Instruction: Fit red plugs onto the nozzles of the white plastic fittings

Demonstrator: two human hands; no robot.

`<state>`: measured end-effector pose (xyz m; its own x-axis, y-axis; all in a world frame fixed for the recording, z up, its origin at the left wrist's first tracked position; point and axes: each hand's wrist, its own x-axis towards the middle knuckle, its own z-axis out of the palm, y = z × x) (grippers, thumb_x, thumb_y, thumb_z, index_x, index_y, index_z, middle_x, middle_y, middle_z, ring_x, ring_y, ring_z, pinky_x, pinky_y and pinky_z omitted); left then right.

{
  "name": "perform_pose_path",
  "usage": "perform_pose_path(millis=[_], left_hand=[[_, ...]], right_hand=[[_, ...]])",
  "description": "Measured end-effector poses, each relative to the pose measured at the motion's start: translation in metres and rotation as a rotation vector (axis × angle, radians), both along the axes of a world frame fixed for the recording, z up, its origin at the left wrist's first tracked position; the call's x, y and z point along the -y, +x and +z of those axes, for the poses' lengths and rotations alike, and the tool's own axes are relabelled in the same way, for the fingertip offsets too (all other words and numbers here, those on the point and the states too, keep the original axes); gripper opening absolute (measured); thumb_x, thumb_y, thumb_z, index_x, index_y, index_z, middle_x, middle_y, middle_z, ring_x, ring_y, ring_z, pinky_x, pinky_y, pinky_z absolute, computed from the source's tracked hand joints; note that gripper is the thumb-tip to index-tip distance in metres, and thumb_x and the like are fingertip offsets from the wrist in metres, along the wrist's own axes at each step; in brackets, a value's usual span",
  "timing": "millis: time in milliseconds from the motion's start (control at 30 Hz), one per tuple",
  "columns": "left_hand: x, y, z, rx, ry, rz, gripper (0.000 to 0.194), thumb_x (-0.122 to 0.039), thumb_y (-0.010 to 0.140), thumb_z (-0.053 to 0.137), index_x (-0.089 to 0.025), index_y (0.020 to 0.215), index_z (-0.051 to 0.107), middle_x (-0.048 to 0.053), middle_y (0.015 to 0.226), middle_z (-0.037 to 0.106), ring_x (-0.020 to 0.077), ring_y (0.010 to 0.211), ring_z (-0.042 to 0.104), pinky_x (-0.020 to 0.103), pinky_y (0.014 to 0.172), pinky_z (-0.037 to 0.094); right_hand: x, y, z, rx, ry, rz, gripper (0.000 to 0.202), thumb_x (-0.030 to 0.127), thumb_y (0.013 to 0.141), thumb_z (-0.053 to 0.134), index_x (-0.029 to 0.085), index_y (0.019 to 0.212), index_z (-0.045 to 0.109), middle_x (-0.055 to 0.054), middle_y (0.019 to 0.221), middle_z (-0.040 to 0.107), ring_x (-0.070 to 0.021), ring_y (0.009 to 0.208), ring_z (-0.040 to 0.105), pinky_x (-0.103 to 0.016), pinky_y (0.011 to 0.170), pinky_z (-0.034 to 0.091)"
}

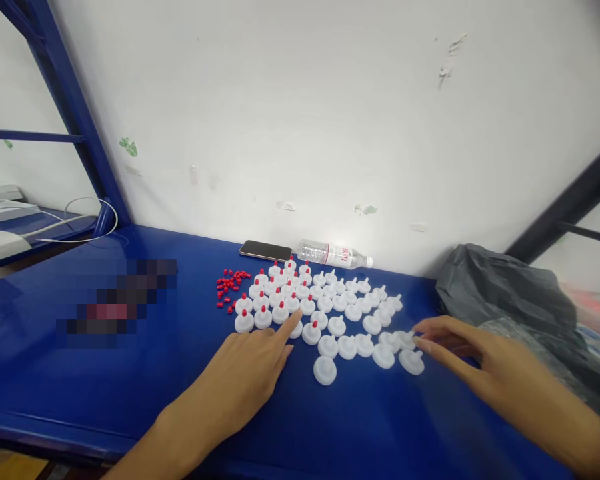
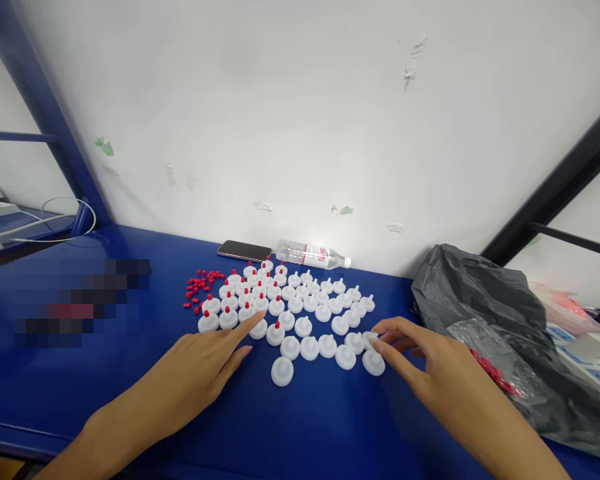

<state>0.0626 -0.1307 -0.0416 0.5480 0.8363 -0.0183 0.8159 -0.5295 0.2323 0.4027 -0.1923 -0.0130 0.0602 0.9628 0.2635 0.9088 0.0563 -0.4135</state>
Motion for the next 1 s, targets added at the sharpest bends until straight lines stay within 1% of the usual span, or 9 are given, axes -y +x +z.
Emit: perform_pose_path(millis=[133,267,400,433,533,633,767,900,1000], left_hand=[[-0.004,-0.007,0.002,0.096,-0.030,-0.003,0.031,-0.030,0.110,0.036,-0.027,0.130,0.060,0.006,0.110,0.077,0.0291,0.096,0.074,0.036,0.075,0.046],[-0.006,-0.012,0.001,0.257,-0.083,-0.008,0.015,-0.026,0.106,0.048,-0.024,0.095,0.058,0.000,0.096,0.075,0.0202,0.082,0.068,0.030,0.070,0.040],[0.001,-0.009,0.006,0.492,-0.147,-0.019,0.014,-0.033,0.101,0.061,-0.023,0.090,0.062,-0.003,0.085,0.073,0.0161,0.075,0.064,0.027,0.069,0.041],[0.005,-0.009,0.008,0.554,-0.180,-0.022,0.016,-0.035,0.100,0.063,-0.023,0.089,0.063,-0.004,0.082,0.072,0.0149,0.071,0.063,0.026,0.066,0.041],[0.014,-0.011,0.014,0.616,-0.199,-0.047,0.018,-0.037,0.100,0.064,-0.024,0.088,0.063,-0.005,0.078,0.070,0.0129,0.064,0.060,0.024,0.061,0.040],[0.020,-0.013,0.016,0.423,-0.029,-0.134,0.014,-0.034,0.104,0.058,-0.024,0.094,0.064,-0.002,0.087,0.072,0.0159,0.069,0.064,0.027,0.059,0.036],[0.026,-0.009,0.014,0.114,0.167,-0.275,0.021,-0.014,0.100,0.047,-0.026,0.100,0.064,0.001,0.091,0.073,0.0211,0.067,0.065,0.032,0.055,0.025],[0.031,-0.008,0.012,0.277,0.184,-0.280,0.025,-0.016,0.103,0.040,-0.025,0.092,0.061,-0.001,0.081,0.072,0.0188,0.064,0.063,0.033,0.057,0.030],[0.026,-0.026,0.021,0.440,0.210,-0.099,0.042,-0.031,0.111,0.029,-0.025,0.081,0.058,-0.003,0.068,0.067,0.0176,0.059,0.060,0.033,0.059,0.033]], right_hand=[[0.006,-0.023,0.013,0.065,0.099,0.059,0.034,0.062,0.097,0.058,0.033,0.101,0.077,0.001,0.098,0.084,-0.0264,0.085,0.081,-0.035,0.074,0.064],[0.007,-0.066,0.010,0.079,0.122,0.188,0.023,0.047,0.103,0.058,0.034,0.113,0.074,0.002,0.106,0.083,-0.0232,0.091,0.080,-0.035,0.083,0.064],[0.005,-0.116,-0.001,0.107,0.090,0.349,0.062,0.048,0.093,0.076,0.031,0.149,0.056,-0.004,0.139,0.072,-0.0291,0.120,0.073,-0.046,0.100,0.061],[0.004,-0.125,-0.002,0.105,0.082,0.384,0.061,0.047,0.092,0.078,0.030,0.147,0.058,-0.005,0.140,0.072,-0.0298,0.121,0.072,-0.046,0.100,0.061],[0.003,-0.142,-0.001,0.055,0.065,0.475,0.026,0.035,0.095,0.077,0.029,0.119,0.073,-0.001,0.123,0.079,-0.0254,0.107,0.076,-0.039,0.090,0.063],[0.002,-0.143,0.002,0.026,0.118,0.503,0.017,0.029,0.093,0.079,0.027,0.110,0.074,0.000,0.115,0.081,-0.0232,0.100,0.077,-0.035,0.086,0.061],[0.004,-0.141,0.001,0.051,0.138,0.522,0.018,0.029,0.091,0.082,0.026,0.107,0.073,0.002,0.108,0.081,-0.0214,0.094,0.077,-0.035,0.087,0.059],[0.002,-0.130,-0.001,0.153,0.250,0.532,0.023,0.034,0.096,0.076,0.026,0.118,0.073,0.000,0.113,0.082,-0.0234,0.096,0.078,-0.036,0.086,0.060],[-0.002,-0.096,0.002,0.294,0.380,0.373,0.024,0.034,0.107,0.057,0.023,0.121,0.073,-0.005,0.113,0.083,-0.0268,0.092,0.079,-0.040,0.082,0.061]])
